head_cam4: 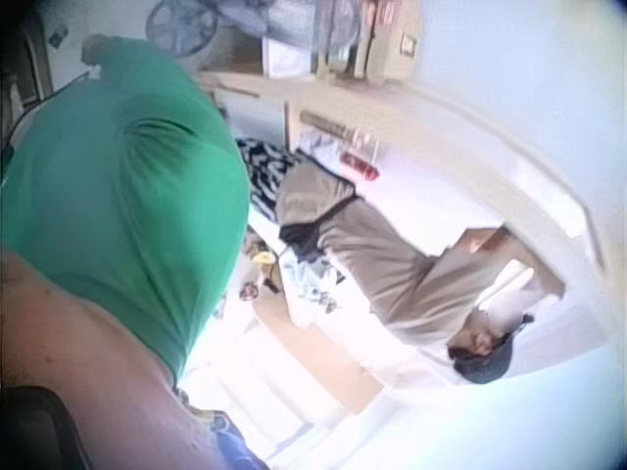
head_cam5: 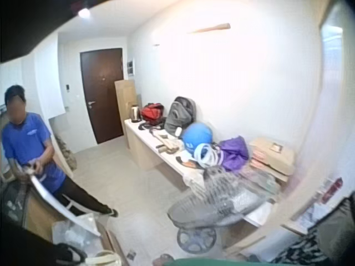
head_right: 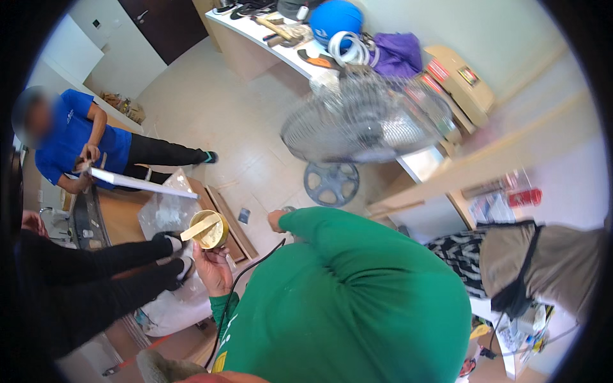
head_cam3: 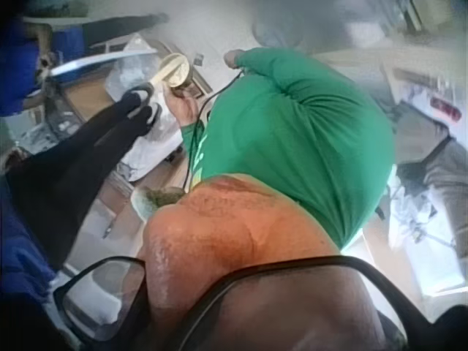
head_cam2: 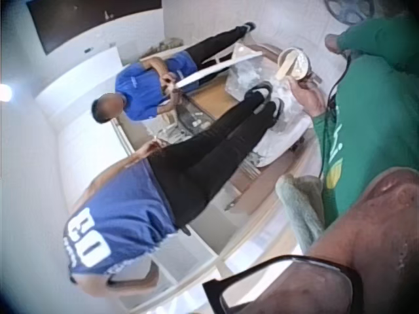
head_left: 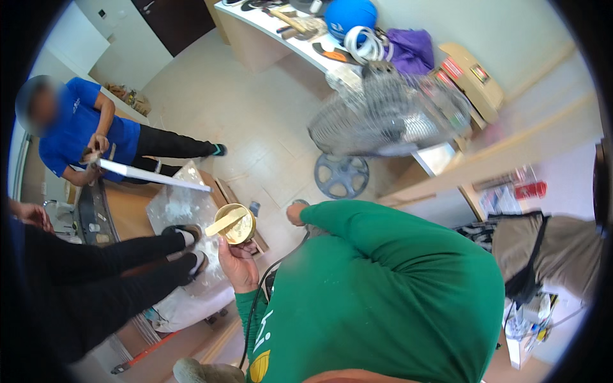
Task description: The person handles a small stick, then picks up a small container and walks to a cabinet. They open the cabinet, retrieve a paint bucket, and pour some of its contents into the small container.
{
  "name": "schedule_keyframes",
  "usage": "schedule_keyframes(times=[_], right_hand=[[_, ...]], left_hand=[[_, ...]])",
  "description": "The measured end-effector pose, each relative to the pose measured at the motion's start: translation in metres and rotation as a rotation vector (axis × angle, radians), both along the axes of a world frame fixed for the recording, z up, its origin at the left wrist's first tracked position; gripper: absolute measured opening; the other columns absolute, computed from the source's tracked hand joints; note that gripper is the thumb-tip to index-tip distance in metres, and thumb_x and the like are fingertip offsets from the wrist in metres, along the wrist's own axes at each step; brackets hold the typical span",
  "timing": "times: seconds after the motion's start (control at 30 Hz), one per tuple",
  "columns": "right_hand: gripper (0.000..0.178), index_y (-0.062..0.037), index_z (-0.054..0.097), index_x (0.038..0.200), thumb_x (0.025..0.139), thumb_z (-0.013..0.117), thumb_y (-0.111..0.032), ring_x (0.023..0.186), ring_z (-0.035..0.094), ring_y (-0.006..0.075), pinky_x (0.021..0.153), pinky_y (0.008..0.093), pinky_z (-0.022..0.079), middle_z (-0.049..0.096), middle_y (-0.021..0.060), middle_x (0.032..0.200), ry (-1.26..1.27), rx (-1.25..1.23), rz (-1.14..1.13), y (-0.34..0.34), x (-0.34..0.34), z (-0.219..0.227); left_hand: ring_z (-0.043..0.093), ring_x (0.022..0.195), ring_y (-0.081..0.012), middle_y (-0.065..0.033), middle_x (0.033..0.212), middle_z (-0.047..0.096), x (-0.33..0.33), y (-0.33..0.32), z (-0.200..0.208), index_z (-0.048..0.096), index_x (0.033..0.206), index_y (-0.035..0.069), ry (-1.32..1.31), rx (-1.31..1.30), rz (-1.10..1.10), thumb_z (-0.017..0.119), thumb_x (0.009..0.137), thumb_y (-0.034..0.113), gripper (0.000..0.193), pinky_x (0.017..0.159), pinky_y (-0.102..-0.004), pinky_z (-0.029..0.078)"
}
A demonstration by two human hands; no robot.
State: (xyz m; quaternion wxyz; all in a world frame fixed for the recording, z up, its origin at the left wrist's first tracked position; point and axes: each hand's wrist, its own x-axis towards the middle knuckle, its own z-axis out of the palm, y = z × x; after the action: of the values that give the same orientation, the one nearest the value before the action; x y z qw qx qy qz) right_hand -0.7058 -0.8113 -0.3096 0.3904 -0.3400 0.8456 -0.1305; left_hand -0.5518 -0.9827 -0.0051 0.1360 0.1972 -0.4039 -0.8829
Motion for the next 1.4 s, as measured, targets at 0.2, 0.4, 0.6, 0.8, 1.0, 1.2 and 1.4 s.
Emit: schedule_keyframes(times=[0.2,0.4,0.6,0.8,1.0,1.2,1.4], right_hand=[[0.021,0.0002,0.078,0.093,0.083,0.072,-0.017,0.093,0.075,0.041,0.084,0.0499,0.059,0.075,0.0268,0.095,0.079,-0.103,-0.031,-0.18,-0.142,0.093],[0.046,0.0017,0.076,0.101,0.091,0.069,-0.043,0.102,0.072,0.0421,0.092,0.0529,0.055,0.074,0.0266,0.105,-0.041,-0.078,-0.134,-0.21,-0.275,0.068],[0.065,-0.0042,0.068,0.127,0.098,0.058,-0.061,0.109,0.071,0.0355,0.1,0.0455,0.052,0.075,0.0209,0.114,-0.168,-0.111,-0.477,-0.101,-0.374,0.047],[0.069,-0.0022,0.046,0.153,0.109,0.042,-0.055,0.144,0.047,0.0318,0.12,0.0395,0.035,0.05,0.0232,0.154,-0.347,-0.402,-0.809,-0.093,-0.458,0.119],[0.068,-0.0015,0.042,0.155,0.111,0.04,-0.052,0.144,0.046,0.0323,0.12,0.0419,0.034,0.048,0.0232,0.155,-0.323,-0.44,-0.87,-0.187,-0.62,0.125],[0.062,-0.0019,0.053,0.147,0.109,0.046,-0.051,0.133,0.057,0.0312,0.114,0.0401,0.042,0.061,0.0232,0.141,-0.069,-0.452,-0.57,-0.31,-0.831,0.055],[0.05,-0.0011,0.066,0.127,0.107,0.055,-0.046,0.095,0.07,0.0207,0.086,0.0336,0.055,0.074,0.0136,0.104,-0.462,-0.56,-0.212,-0.6,-0.934,0.059]], left_hand=[[0.071,0.093,-0.0164,-0.0079,0.12,0.073,-0.117,-0.056,0.035,0.058,0.138,0.008,-0.022,-0.087,0.099,0.055,0.109,0.041,0.045,0.069,-0.0326,0.062],[0.07,0.11,-0.0185,-0.0099,0.129,0.071,-0.238,-0.122,0.046,0.055,0.143,0.003,-0.033,-0.134,0.153,0.05,0.11,0.036,0.047,0.076,-0.0341,0.061],[0.069,0.108,-0.0198,-0.0111,0.129,0.069,-0.365,-0.215,0.035,0.054,0.139,0.001,-0.006,-0.031,0.142,0.055,0.109,0.03,0.042,0.078,-0.0357,0.059],[0.07,0.107,-0.0201,-0.0118,0.129,0.069,-0.463,-0.28,0.029,0.053,0.141,0.001,-0.076,0.056,0.322,0.054,0.11,0.03,0.043,0.079,-0.0351,0.06],[0.071,0.104,-0.0195,-0.0123,0.124,0.071,-0.585,-0.347,-0.003,0.056,0.137,0.002,-0.093,0.035,0.448,0.053,0.11,0.031,0.04,0.079,-0.0354,0.061],[0.071,0.101,-0.0197,-0.0132,0.122,0.071,-0.694,-0.39,-0.027,0.057,0.136,0.0,-0.136,0.091,0.615,0.053,0.109,0.03,0.04,0.078,-0.0368,0.061],[0.071,0.103,-0.0224,-0.015,0.123,0.071,-0.782,-0.463,-0.014,0.056,0.137,-0.001,-0.136,0.101,0.757,0.049,0.11,0.03,0.042,0.077,-0.0375,0.06]])
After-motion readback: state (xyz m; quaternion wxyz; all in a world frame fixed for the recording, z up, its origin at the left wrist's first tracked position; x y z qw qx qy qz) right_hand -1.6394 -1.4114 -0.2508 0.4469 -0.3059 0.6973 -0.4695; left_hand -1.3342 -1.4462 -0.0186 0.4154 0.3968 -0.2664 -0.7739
